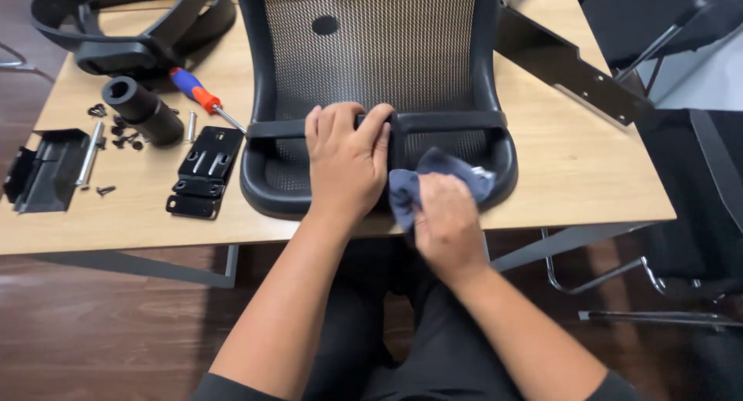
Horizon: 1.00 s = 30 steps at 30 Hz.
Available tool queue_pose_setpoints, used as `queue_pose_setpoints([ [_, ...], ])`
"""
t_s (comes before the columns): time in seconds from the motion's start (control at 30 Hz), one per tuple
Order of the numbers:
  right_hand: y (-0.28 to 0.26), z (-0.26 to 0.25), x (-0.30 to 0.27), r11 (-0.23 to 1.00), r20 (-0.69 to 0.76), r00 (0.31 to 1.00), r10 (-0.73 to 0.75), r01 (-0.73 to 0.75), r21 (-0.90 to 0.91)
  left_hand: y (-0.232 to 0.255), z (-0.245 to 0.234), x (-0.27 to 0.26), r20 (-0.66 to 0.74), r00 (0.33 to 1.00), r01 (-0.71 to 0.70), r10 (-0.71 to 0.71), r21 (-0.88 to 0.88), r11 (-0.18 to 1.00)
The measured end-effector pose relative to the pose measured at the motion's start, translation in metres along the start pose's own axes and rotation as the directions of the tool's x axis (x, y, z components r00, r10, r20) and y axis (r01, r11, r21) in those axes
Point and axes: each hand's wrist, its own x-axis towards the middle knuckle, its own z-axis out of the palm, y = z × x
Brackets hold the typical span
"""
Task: Cleaning various parts of a disassembled office chair with a blue cloth.
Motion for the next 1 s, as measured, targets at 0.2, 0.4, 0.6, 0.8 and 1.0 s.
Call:
queue_pose_setpoints([
  [0.2, 0.055, -0.030, -0.019, 0.987, -0.026, 0.994, 0.103, -0.106, -0.121, -0.001, 0.004, -0.002, -0.026, 1.000, 0.010, -0.010, 0.001, 1.000],
  [0.4, 0.094, -0.026, 0.008, 0.900, -0.038, 0.900, 0.435, -0.435, 0.024, 0.000, 0.006, 0.000, -0.044, 0.999, 0.008, -0.008, -0.006, 1.000],
  [0.6, 0.089, -0.023, -0.009, 0.917, -0.050, 0.916, 0.398, -0.398, 0.000, 0.002, 0.002, 0.002, -0.046, 0.999, -0.016, 0.016, 0.011, 1.000],
  [0.8, 0.084, -0.040, -0.009, 0.853, -0.107, 0.846, 0.522, -0.517, 0.071, 0.006, -0.005, 0.000, -0.043, 0.999, -0.029, 0.030, 0.026, 0.999],
  [1.0, 0.153, -0.030, 0.095, 0.610, -0.107, 0.700, 0.706, -0.524, 0.595, 0.023, -0.019, 0.002, -0.003, 1.000, -0.018, 0.018, 0.049, 0.999],
])
